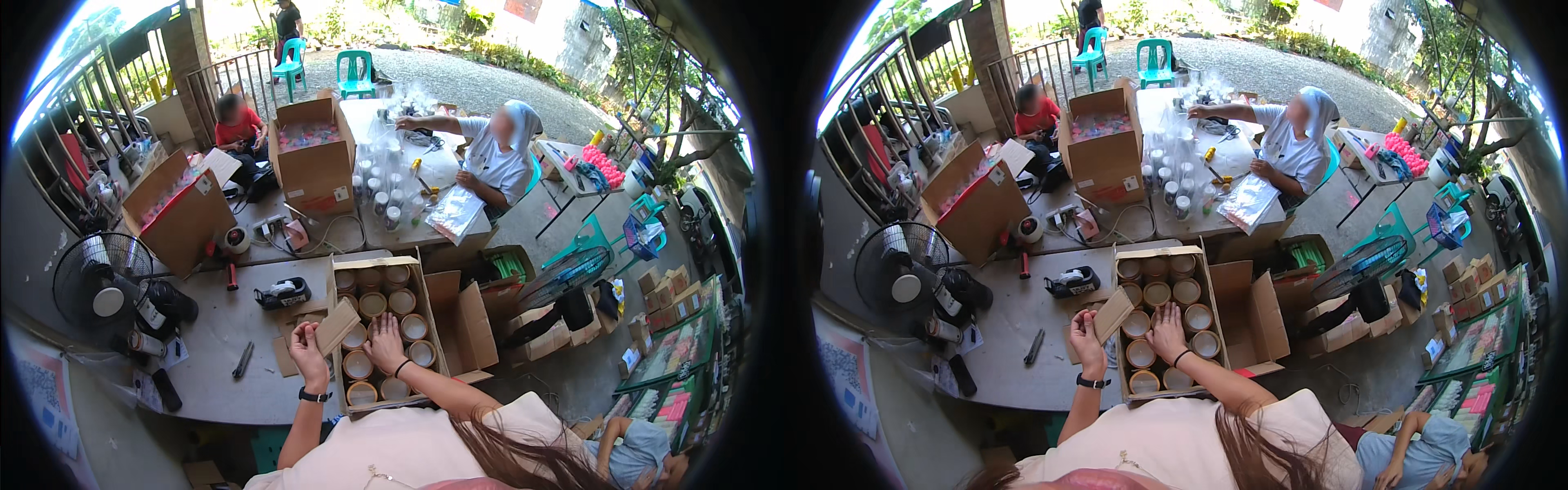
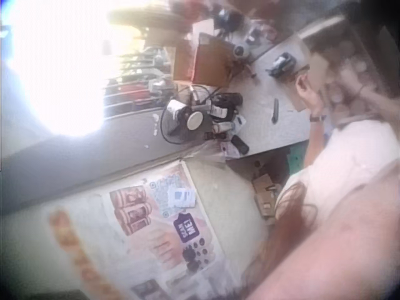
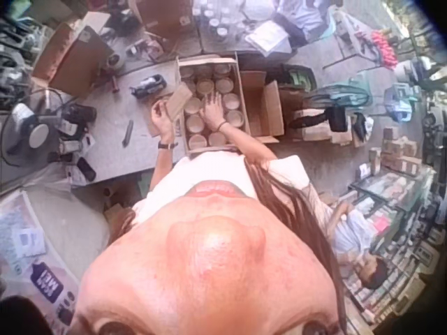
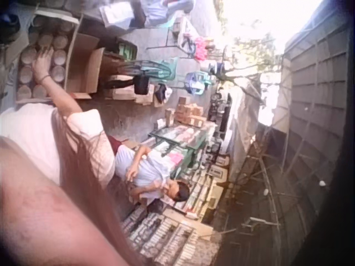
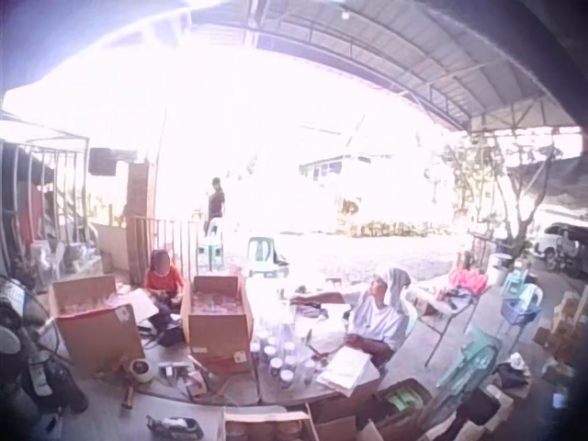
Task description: The person cuts a piece of cardboard with a utility knife and folds it into a divider. Then the person places the divider into a box containing multiple round jars to separate them. The person repeats the process with another divider.
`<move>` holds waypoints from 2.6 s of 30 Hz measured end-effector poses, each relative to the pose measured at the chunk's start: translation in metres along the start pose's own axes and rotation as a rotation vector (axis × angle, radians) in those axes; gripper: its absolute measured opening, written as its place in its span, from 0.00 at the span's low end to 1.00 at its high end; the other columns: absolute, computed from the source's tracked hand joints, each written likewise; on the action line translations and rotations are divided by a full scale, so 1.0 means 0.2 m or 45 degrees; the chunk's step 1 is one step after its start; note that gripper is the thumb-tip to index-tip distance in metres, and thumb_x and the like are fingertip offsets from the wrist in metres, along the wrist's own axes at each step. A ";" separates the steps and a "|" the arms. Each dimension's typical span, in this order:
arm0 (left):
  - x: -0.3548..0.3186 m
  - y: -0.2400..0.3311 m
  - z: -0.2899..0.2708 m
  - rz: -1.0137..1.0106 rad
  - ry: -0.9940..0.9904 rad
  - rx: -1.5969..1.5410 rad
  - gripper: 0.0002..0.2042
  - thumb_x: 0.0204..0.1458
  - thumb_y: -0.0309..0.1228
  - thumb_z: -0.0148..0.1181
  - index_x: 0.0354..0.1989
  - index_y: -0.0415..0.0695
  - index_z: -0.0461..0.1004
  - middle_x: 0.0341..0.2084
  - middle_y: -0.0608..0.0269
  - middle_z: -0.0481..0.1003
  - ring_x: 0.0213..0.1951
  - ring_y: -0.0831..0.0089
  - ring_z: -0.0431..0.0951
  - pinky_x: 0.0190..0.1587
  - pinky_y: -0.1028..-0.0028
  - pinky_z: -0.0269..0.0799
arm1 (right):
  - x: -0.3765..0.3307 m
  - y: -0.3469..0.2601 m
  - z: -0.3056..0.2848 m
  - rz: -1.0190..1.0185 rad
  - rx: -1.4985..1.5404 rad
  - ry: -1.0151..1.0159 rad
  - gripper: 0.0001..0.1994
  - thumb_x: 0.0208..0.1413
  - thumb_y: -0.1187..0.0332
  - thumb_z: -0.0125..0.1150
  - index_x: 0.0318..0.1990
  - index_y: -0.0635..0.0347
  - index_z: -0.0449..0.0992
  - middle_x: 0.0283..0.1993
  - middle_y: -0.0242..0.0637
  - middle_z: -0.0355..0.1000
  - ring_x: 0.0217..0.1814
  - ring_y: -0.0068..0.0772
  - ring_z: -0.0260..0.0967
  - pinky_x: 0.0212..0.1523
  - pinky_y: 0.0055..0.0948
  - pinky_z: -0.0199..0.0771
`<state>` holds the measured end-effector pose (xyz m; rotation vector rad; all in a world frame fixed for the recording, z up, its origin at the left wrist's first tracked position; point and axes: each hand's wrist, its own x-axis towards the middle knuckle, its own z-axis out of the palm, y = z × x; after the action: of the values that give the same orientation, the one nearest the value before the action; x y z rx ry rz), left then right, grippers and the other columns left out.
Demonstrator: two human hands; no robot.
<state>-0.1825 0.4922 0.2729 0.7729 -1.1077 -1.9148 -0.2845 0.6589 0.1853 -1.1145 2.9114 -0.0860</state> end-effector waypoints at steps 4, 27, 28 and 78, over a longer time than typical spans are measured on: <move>0.00 -0.03 0.13 -0.039 -0.120 0.000 0.10 0.66 0.33 0.60 0.47 0.39 0.74 0.39 0.63 0.81 0.41 0.78 0.78 0.50 0.77 0.73 | 0.11 0.03 -0.12 -0.012 -0.038 -0.168 0.35 0.60 0.50 0.51 0.69 0.65 0.67 0.72 0.66 0.58 0.79 0.69 0.48 0.79 0.56 0.36; -0.16 -0.09 0.31 0.073 -0.496 0.701 0.22 0.70 0.46 0.51 0.57 0.37 0.69 0.50 0.53 0.75 0.50 0.68 0.77 0.51 0.71 0.73 | -0.14 0.39 -0.87 0.318 2.244 -0.210 0.17 0.64 0.71 0.65 0.59 0.63 0.76 0.50 0.37 0.78 0.49 0.27 0.78 0.43 0.27 0.87; -0.17 -0.10 0.30 0.120 -0.483 0.780 0.22 0.70 0.45 0.51 0.58 0.36 0.69 0.52 0.53 0.73 0.49 0.67 0.77 0.52 0.70 0.73 | -0.15 0.40 -0.82 0.330 2.183 -0.148 0.17 0.64 0.71 0.64 0.59 0.62 0.76 0.50 0.37 0.78 0.49 0.27 0.78 0.43 0.27 0.86; -0.16 -0.55 0.08 0.642 -1.031 1.410 0.19 0.61 0.42 0.62 0.55 0.44 0.73 0.58 0.51 0.66 0.64 0.49 0.59 0.65 0.52 0.56 | -0.32 0.79 -0.50 0.516 2.267 0.382 0.14 0.68 0.56 0.60 0.55 0.50 0.75 0.48 0.28 0.76 0.48 0.26 0.77 0.42 0.33 0.86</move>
<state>-0.2139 0.5618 0.1855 0.1265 -2.6429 -1.0445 -0.3454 0.8234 0.2763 -0.1118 1.7216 -2.2171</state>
